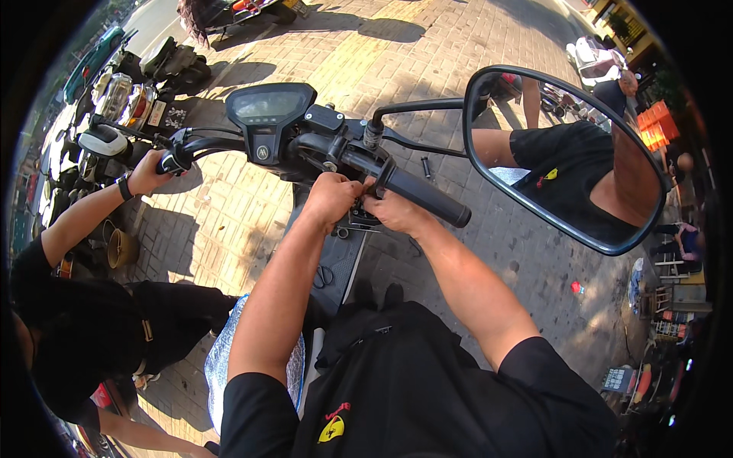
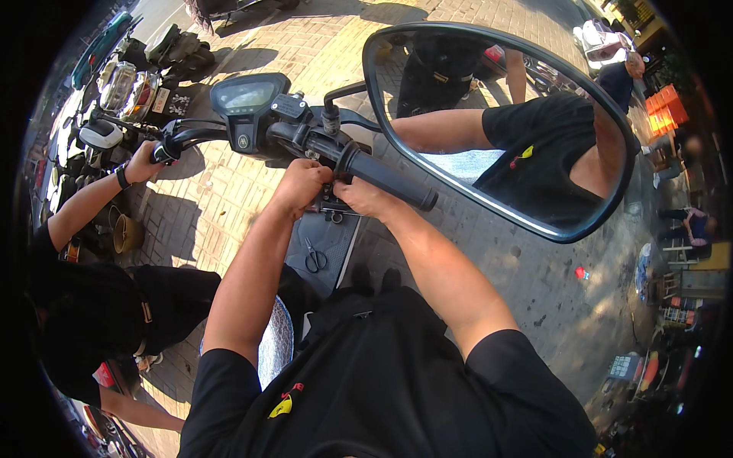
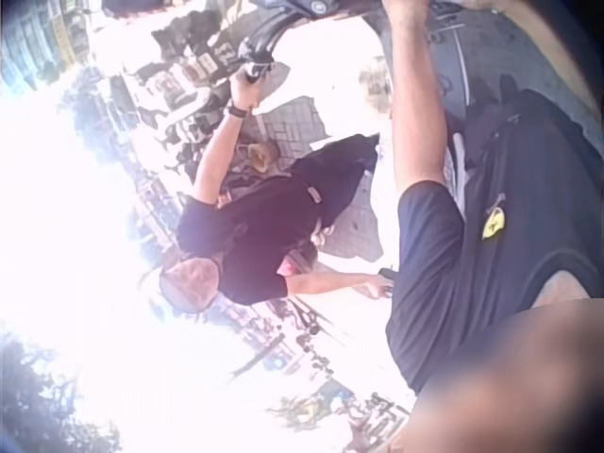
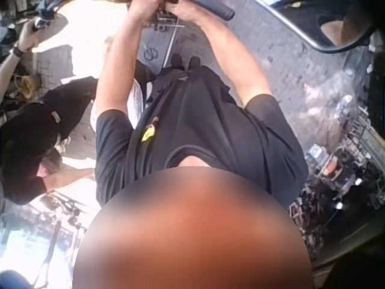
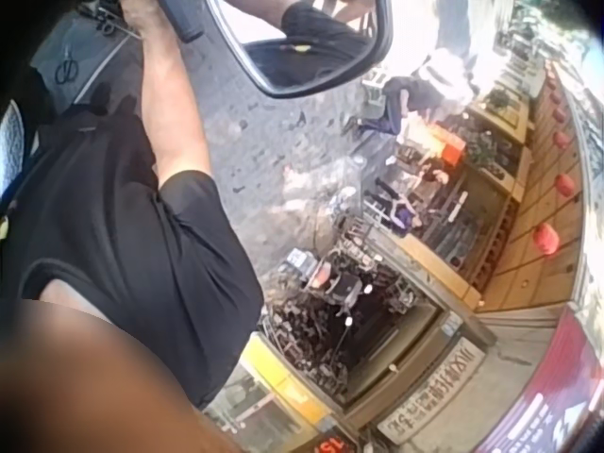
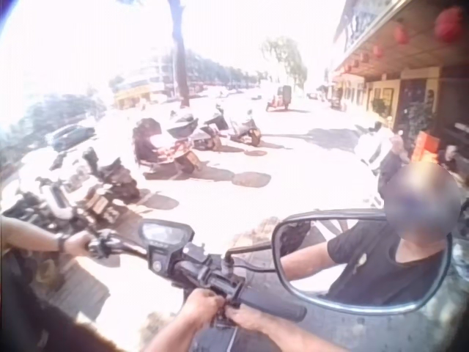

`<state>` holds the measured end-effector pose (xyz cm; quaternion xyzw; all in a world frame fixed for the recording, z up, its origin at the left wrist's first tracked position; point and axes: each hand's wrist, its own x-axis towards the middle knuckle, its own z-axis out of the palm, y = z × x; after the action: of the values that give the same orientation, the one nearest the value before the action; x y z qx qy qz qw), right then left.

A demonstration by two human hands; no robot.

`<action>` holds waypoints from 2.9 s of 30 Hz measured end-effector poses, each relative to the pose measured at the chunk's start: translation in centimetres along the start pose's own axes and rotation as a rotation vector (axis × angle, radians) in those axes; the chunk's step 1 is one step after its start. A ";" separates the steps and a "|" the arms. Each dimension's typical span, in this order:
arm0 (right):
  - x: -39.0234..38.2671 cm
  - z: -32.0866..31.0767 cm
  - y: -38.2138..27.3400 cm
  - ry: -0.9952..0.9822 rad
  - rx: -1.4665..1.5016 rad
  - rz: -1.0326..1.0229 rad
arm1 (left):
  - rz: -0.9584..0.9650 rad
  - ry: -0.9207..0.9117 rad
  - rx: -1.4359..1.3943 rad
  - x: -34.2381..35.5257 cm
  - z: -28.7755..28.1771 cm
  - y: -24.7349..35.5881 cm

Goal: The person works on the right handlebar area of a motorcycle, using a screwdriver and scissors to adjust and secure components near the throttle and brake assembly. The person repeatedly manipulates small parts and wires while another person stands nearby.

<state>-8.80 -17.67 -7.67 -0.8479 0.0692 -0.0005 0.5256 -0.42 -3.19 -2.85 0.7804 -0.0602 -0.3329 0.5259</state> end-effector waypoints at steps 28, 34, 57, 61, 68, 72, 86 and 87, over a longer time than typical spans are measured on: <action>-1.1 -0.1 0.0 -0.008 0.203 -0.014 | 0.704 0.230 0.522 -2.6 -0.3 -0.7; -1.6 -0.1 -0.2 0.054 0.162 0.004 | 0.729 0.185 0.538 -2.4 -0.2 -0.3; -2.3 0.2 -1.8 0.247 0.105 -0.069 | 0.608 0.023 0.425 -1.2 -0.7 -0.4; -1.8 0.6 -1.6 0.233 0.135 -0.045 | 0.668 0.034 0.444 -1.6 -0.8 -0.2; -1.8 1.4 -1.6 0.331 0.145 -0.119 | 0.735 0.065 0.470 -1.7 -0.8 -0.2; -2.4 1.3 -2.5 0.317 0.026 -0.113 | 0.743 0.100 0.475 -1.6 -0.7 -0.5; -1.7 0.2 -0.2 0.180 0.093 -0.088 | 0.596 0.050 0.386 -1.5 -0.4 -0.5; -1.9 0.1 -0.3 0.173 0.143 -0.041 | 0.599 0.048 0.387 -1.5 -0.4 -0.5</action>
<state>-10.60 -17.19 -7.35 -0.8064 0.0967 -0.0893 0.5766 -1.45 -2.05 -2.51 0.8209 -0.3356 -0.1280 0.4439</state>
